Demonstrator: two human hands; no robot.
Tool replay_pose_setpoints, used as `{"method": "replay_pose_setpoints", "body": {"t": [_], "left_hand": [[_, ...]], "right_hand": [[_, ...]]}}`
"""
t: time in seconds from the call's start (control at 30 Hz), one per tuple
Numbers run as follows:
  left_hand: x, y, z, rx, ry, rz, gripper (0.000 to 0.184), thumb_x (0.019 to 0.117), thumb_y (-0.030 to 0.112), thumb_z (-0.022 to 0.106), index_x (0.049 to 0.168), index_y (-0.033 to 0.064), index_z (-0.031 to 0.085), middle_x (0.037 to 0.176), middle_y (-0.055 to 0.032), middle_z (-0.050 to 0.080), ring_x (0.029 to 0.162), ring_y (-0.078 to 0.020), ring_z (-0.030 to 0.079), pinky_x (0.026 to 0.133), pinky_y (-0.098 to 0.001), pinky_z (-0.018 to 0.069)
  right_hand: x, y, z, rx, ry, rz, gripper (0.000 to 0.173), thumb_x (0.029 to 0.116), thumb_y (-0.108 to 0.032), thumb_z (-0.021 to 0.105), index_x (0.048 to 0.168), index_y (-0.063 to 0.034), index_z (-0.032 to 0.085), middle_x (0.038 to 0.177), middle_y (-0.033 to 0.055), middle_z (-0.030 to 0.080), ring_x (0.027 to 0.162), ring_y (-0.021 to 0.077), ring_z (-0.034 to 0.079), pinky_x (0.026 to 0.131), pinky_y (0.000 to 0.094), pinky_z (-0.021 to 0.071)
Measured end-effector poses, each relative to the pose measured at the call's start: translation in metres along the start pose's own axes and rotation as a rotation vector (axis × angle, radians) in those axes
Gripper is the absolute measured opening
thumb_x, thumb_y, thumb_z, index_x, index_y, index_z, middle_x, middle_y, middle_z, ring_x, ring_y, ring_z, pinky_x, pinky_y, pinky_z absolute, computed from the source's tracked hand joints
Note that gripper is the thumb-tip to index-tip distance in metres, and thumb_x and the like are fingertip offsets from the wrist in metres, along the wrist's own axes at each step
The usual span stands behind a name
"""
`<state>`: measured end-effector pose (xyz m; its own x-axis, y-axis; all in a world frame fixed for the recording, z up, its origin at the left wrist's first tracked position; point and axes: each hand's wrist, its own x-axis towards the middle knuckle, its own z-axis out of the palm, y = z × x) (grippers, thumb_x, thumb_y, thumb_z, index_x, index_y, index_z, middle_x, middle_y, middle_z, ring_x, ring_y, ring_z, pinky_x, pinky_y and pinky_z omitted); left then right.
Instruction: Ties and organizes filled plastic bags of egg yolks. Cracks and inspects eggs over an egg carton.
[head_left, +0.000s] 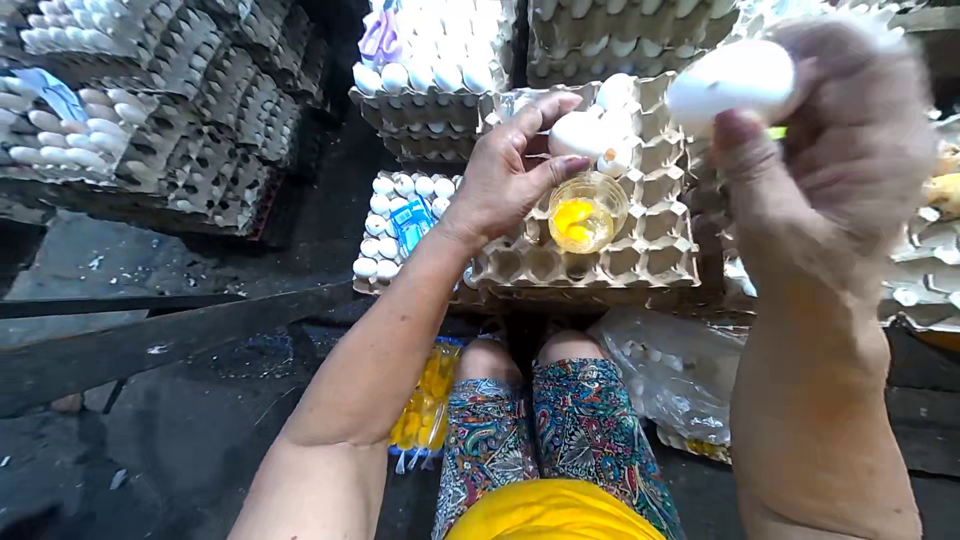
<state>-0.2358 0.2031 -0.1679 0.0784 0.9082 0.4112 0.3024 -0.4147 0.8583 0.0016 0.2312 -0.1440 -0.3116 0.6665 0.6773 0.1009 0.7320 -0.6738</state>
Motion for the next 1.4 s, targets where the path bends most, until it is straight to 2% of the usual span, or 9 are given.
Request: {"method": "replay_pose_setpoints", "body": {"t": [0.17,0.3,0.47,0.6,0.73,0.87,1.07,1.2,1.4], "left_hand": [[-0.007,0.006,0.009,0.057,0.006,0.069,0.047,0.0944,0.005,0.072,0.136,-0.0088,0.055,0.130,-0.0178,0.063,0.110,-0.0161,0.069,0.095,-0.0285,0.0596],[-0.010,0.006,0.012,0.061,-0.019,0.061,0.048,0.0945,0.005,0.072,0.137,-0.0091,0.054,0.131,-0.0189,0.062,0.111,-0.0179,0.069,0.096,-0.0305,0.0599],[-0.015,0.001,0.011,0.031,-0.006,0.033,0.048,0.0942,0.005,0.072,0.137,-0.0095,0.054,0.129,-0.0183,0.063,0.109,-0.0165,0.070,0.096,-0.0293,0.0597],[-0.017,0.000,0.010,-0.005,-0.017,0.056,0.049,0.0936,0.003,0.072,0.137,-0.0111,0.053,0.132,-0.0191,0.062,0.112,-0.0175,0.069,0.097,-0.0301,0.0592],[-0.019,-0.002,0.009,0.034,-0.051,0.077,0.049,0.0924,0.002,0.073,0.136,-0.0103,0.054,0.133,-0.0201,0.060,0.115,-0.0193,0.067,0.098,-0.0306,0.0592],[-0.021,-0.002,0.009,0.117,-0.071,0.143,0.047,0.0917,0.002,0.074,0.133,-0.0115,0.057,0.133,-0.0226,0.059,0.116,-0.0212,0.067,0.098,-0.0310,0.0590],[-0.021,-0.003,0.010,0.200,-0.064,0.224,0.044,0.0934,0.011,0.075,0.133,-0.0045,0.062,0.131,-0.0176,0.064,0.106,-0.0150,0.067,0.081,-0.0252,0.0579],[-0.022,0.003,0.016,0.112,-0.064,0.182,0.044,0.0922,0.006,0.075,0.133,-0.0052,0.061,0.131,-0.0180,0.063,0.109,-0.0169,0.068,0.085,-0.0274,0.0605],[-0.024,0.010,0.013,0.058,-0.071,0.049,0.042,0.0952,0.009,0.073,0.132,-0.0072,0.061,0.127,-0.0165,0.065,0.107,-0.0157,0.070,0.090,-0.0283,0.0622]], "right_hand": [[-0.004,-0.011,0.019,-0.270,0.019,-0.129,0.047,0.1045,-0.017,0.059,0.140,0.0119,0.050,0.131,0.0270,0.058,0.110,0.0214,0.066,0.092,0.0325,0.0584],[-0.006,0.000,0.019,-0.229,-0.133,-0.026,0.044,0.1046,-0.019,0.060,0.141,0.0035,0.054,0.129,0.0217,0.062,0.108,0.0196,0.068,0.090,0.0311,0.0596],[-0.014,0.014,-0.002,-0.219,-0.037,0.042,0.044,0.1057,-0.024,0.059,0.141,0.0007,0.053,0.127,0.0157,0.063,0.104,0.0117,0.068,0.087,0.0256,0.0591],[-0.025,0.039,0.000,-0.591,-0.163,0.281,0.047,0.1028,-0.025,0.060,0.142,0.0009,0.054,0.127,0.0320,0.060,0.106,0.0457,0.065,0.089,0.0602,0.0518],[-0.028,0.062,0.012,-0.731,-0.404,0.457,0.046,0.0982,-0.011,0.065,0.142,-0.0040,0.055,0.135,0.0313,0.057,0.119,0.0557,0.057,0.090,0.0717,0.0475],[-0.021,0.058,0.003,-0.577,-0.395,0.371,0.044,0.1031,-0.025,0.061,0.141,-0.0027,0.058,0.142,0.0271,0.055,0.125,0.0478,0.057,0.101,0.0655,0.0459],[-0.002,0.020,-0.002,-0.104,-0.397,0.316,0.047,0.0997,-0.043,0.063,0.136,-0.0128,0.063,0.120,0.0004,0.071,0.092,0.0036,0.069,0.078,0.0224,0.0581],[0.006,0.017,0.005,0.023,-0.459,0.369,0.037,0.0994,-0.028,0.065,0.132,-0.0117,0.065,0.106,-0.0052,0.075,0.079,0.0007,0.070,0.067,0.0189,0.0590],[0.006,0.021,0.012,-0.006,-0.449,0.324,0.029,0.0967,-0.026,0.067,0.122,-0.0121,0.070,0.099,-0.0061,0.075,0.079,-0.0004,0.070,0.071,0.0190,0.0603]]}}
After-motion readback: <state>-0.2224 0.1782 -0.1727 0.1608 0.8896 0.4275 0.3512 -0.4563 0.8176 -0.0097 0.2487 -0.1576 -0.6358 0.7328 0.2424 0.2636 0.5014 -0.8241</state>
